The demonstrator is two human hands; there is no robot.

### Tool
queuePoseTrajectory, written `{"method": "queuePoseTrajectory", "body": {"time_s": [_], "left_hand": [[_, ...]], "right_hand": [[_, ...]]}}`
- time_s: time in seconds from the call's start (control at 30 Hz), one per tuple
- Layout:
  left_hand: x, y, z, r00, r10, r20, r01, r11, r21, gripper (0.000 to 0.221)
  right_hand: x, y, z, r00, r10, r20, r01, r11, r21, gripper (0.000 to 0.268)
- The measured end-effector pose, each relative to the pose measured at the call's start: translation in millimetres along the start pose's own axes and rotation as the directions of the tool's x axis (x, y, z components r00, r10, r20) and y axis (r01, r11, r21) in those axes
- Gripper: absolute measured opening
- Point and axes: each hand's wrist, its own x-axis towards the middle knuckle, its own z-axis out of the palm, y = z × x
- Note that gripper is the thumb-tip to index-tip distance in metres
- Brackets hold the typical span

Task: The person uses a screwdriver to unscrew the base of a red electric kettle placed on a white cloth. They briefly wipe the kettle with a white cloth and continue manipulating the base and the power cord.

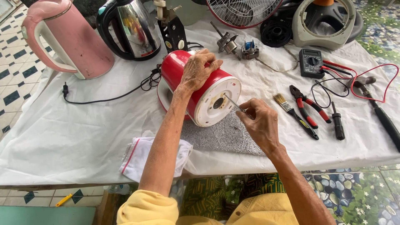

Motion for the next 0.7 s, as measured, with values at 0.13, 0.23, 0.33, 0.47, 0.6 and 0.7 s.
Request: {"method": "queuePoseTrajectory", "body": {"time_s": [0.13,0.23,0.33,0.47,0.6,0.7], "left_hand": [[-1,6,-1,1.000,0.014,-0.013,-0.014,1.000,0.006,0.035],[1,5,-2,1.000,-0.012,0.008,0.012,1.000,0.025,0.037],[-1,2,1,1.000,-0.024,0.012,0.024,1.000,0.008,0.038],[-3,2,2,0.999,-0.034,0.006,0.034,0.999,0.012,0.038],[-1,1,1,0.998,-0.059,0.027,0.058,0.998,0.027,0.038],[-1,3,1,0.997,-0.080,0.021,0.079,0.997,0.025,0.037]], "right_hand": [[3,4,-3,0.985,0.161,0.054,-0.170,0.947,0.274,0.018],[5,29,7,0.877,0.371,0.305,-0.474,0.570,0.671,0.020],[-1,39,16,0.819,0.398,0.413,-0.557,0.376,0.741,0.018],[-7,30,15,0.844,0.373,0.385,-0.525,0.436,0.731,0.022],[-6,9,10,0.927,0.284,0.244,-0.372,0.628,0.683,0.025],[-5,-5,5,0.959,0.216,0.185,-0.284,0.750,0.597,0.025]]}}
